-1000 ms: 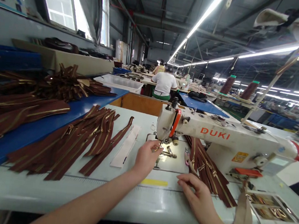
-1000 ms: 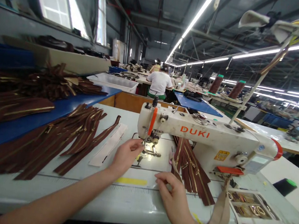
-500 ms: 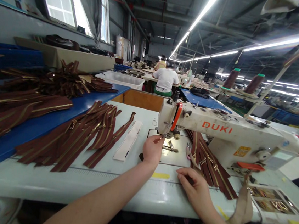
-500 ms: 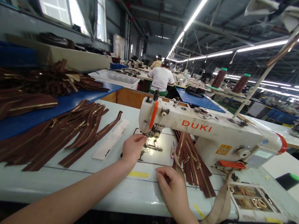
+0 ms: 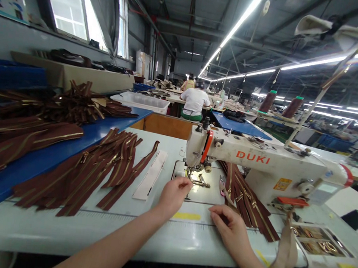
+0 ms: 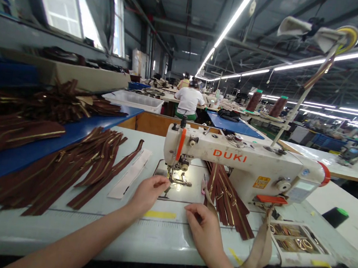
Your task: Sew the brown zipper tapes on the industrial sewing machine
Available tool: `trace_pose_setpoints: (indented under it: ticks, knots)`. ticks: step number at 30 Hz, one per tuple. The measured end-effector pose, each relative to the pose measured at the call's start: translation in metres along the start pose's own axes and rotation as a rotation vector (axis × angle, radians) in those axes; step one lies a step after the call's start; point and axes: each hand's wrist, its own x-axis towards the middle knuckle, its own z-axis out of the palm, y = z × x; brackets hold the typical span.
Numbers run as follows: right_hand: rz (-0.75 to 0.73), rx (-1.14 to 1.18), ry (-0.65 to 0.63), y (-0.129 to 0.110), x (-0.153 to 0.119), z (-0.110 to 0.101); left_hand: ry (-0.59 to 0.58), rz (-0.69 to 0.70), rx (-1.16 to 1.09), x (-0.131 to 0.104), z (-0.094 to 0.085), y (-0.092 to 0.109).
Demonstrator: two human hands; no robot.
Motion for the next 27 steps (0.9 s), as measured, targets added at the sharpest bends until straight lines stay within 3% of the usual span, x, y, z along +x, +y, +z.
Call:
trace_pose_setpoints:
  ticks: [6, 11, 19, 27]
  knots:
    - [0.046, 0.045, -0.009, 0.001, 0.003, 0.002, 0.053, -0.020, -0.006, 0.014, -0.004, -0.006]
    - [0.039, 0.030, -0.003, 0.002, 0.002, 0.002, 0.152, -0.091, -0.037, 0.032, 0.015, -0.010]
    - [0.006, 0.021, 0.004, 0.002, 0.001, 0.001, 0.266, -0.155, -0.091, 0.037, 0.038, -0.007]
    - [-0.011, 0.022, 0.019, -0.001, 0.000, -0.001, 0.222, -0.136, -0.078, 0.035, 0.035, -0.008]
